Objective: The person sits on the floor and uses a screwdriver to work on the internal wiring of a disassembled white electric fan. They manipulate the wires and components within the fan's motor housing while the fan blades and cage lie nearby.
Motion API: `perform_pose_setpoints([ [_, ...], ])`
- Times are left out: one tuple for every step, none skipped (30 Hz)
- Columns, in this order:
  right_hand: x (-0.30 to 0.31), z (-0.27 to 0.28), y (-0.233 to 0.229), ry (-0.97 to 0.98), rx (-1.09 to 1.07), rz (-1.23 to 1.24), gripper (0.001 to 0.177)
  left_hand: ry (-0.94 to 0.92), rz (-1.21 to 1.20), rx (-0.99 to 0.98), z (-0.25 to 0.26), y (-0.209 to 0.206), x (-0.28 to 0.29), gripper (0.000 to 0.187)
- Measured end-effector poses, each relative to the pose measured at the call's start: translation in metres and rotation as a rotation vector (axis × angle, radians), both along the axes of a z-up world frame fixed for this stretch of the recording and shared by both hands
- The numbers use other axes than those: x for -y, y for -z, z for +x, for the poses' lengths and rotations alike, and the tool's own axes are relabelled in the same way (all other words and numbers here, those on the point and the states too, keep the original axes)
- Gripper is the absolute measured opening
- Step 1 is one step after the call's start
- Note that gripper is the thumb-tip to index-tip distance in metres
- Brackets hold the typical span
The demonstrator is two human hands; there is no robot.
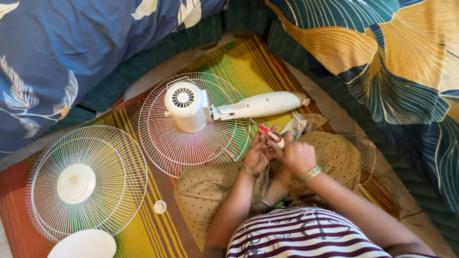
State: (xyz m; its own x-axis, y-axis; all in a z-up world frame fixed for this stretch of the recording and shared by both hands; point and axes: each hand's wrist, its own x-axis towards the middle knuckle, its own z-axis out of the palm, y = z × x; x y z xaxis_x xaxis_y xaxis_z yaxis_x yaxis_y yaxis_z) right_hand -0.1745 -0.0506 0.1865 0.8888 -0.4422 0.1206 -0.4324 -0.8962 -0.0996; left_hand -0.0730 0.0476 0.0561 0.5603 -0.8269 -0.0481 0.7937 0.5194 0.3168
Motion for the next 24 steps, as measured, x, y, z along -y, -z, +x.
perform_pose_setpoints([
  [0.004, 0.001, -0.001, 0.015, 0.038, 0.001, 0.053, -0.002, 0.008, 0.011, -0.002, 0.001, 0.001, 0.05],
  [0.006, 0.002, -0.003, 0.011, -0.002, 0.029, 0.052, -0.004, 0.016, 0.022, -0.003, 0.005, 0.003, 0.055],
  [0.008, 0.001, -0.006, 0.009, -0.041, 0.056, 0.05, -0.01, 0.021, 0.015, -0.003, 0.01, 0.005, 0.05],
  [0.008, -0.001, -0.011, 0.007, -0.08, 0.083, 0.049, -0.015, 0.027, 0.008, -0.003, 0.016, 0.007, 0.046],
  [0.007, -0.004, -0.018, -0.074, 0.018, 0.079, 0.049, -0.022, 0.032, 0.001, -0.003, 0.021, 0.009, 0.043],
  [0.003, -0.01, -0.025, -0.156, 0.116, 0.075, 0.055, -0.022, 0.037, 0.006, -0.002, 0.024, 0.011, 0.041],
  [0.0, -0.015, -0.032, -0.238, 0.214, 0.071, 0.064, -0.024, 0.044, 0.012, -0.001, 0.026, 0.011, 0.039],
  [-0.002, -0.017, -0.039, -0.312, 0.242, -0.005, 0.058, -0.025, 0.05, 0.017, 0.0, 0.027, 0.012, 0.037],
  [-0.005, -0.02, -0.043, -0.385, 0.267, -0.08, 0.054, -0.031, 0.086, 0.002, 0.0, 0.028, 0.013, 0.036],
  [-0.008, -0.022, -0.044, -0.458, 0.293, -0.155, 0.053, -0.037, 0.122, -0.012, 0.0, 0.029, 0.014, 0.035],
  [-0.008, -0.02, -0.043, -0.443, 0.328, -0.137, 0.047, -0.042, 0.156, -0.025, 0.0, 0.03, 0.015, 0.035],
  [-0.008, -0.016, -0.039, -0.427, 0.363, -0.12, 0.043, -0.056, 0.142, -0.023, 0.0, 0.031, 0.016, 0.033],
  [-0.007, -0.014, -0.033, -0.411, 0.399, -0.101, 0.039, -0.07, 0.128, -0.02, -0.001, 0.032, 0.018, 0.032],
  [-0.006, -0.013, -0.026, -0.336, 0.32, -0.067, 0.04, -0.085, 0.114, -0.018, -0.002, 0.032, 0.018, 0.031],
  [-0.004, -0.012, -0.017, -0.259, 0.242, -0.032, 0.042, -0.067, 0.048, -0.004, -0.003, 0.03, 0.017, 0.034],
  [-0.003, -0.01, -0.008, -0.182, 0.164, 0.002, 0.045, -0.05, -0.018, 0.009, -0.005, 0.025, 0.015, 0.037],
  [0.001, -0.006, 0.0, -0.119, 0.144, 0.037, 0.045, -0.034, -0.086, 0.025, -0.007, 0.019, 0.015, 0.041],
  [0.005, -0.002, 0.006, -0.055, 0.124, 0.072, 0.046, -0.028, -0.038, -0.03, -0.01, 0.013, 0.013, 0.041],
  [0.007, 0.0, 0.009, 0.009, 0.106, 0.106, 0.048, -0.021, 0.009, -0.083, -0.012, 0.008, 0.012, 0.043],
  [0.007, -0.001, 0.008, 0.006, 0.098, 0.114, 0.048, -0.015, 0.056, -0.135, -0.013, 0.005, 0.012, 0.044],
  [0.005, -0.002, 0.005, 0.001, 0.089, 0.122, 0.049, -0.024, 0.038, -0.088, -0.013, 0.005, 0.012, 0.042],
  [0.002, -0.002, -0.001, -0.004, 0.081, 0.13, 0.049, -0.033, 0.02, -0.04, -0.011, 0.008, 0.013, 0.04],
  [-0.003, -0.006, -0.009, -0.124, 0.183, 0.053, 0.049, -0.043, 0.004, 0.006, -0.009, 0.014, 0.014, 0.038],
  [-0.009, -0.013, -0.017, -0.243, 0.285, -0.025, 0.051, -0.043, 0.009, 0.012, -0.007, 0.021, 0.016, 0.037],
])
